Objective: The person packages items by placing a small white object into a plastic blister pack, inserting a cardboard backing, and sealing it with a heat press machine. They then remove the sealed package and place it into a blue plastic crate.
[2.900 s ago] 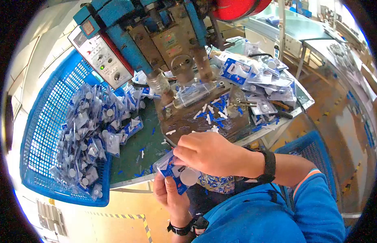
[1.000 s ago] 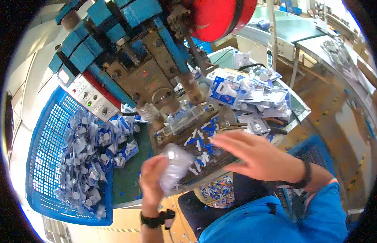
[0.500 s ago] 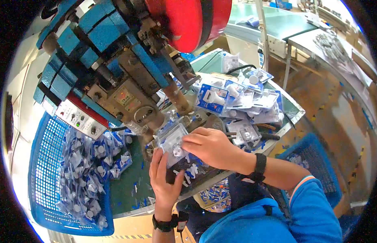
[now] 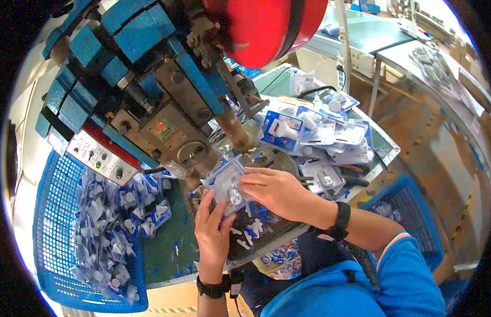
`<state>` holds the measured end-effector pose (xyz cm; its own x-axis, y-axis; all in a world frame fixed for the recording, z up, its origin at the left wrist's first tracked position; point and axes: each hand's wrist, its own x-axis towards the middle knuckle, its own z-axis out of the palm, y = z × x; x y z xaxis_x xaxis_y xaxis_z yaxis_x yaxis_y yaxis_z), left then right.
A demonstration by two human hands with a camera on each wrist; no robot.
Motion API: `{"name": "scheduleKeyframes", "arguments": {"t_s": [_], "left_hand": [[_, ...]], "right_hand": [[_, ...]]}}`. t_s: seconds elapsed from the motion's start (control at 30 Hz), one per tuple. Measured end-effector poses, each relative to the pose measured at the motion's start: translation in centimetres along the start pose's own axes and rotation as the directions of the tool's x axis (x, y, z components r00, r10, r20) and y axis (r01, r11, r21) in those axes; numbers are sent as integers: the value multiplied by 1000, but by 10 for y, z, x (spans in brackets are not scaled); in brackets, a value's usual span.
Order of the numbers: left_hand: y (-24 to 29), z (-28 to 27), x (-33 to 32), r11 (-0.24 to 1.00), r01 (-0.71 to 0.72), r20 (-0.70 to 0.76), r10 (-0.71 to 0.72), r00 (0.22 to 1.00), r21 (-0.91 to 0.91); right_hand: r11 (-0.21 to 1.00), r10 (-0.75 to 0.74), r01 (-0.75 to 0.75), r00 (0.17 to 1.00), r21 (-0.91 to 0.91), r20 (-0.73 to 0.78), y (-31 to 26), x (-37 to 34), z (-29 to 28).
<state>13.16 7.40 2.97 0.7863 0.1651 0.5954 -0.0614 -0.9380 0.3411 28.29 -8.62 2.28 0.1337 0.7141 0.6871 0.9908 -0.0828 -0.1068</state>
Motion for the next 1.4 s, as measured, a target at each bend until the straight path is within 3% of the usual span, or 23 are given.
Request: {"name": "scheduleKeyframes", "arguments": {"t_s": [1.4], "left_hand": [[-7, -12, 11, 994, 10, 56, -4, 998, -109]], "right_hand": [[995, 77, -75, 997, 71, -27, -10, 5, -2]]}}
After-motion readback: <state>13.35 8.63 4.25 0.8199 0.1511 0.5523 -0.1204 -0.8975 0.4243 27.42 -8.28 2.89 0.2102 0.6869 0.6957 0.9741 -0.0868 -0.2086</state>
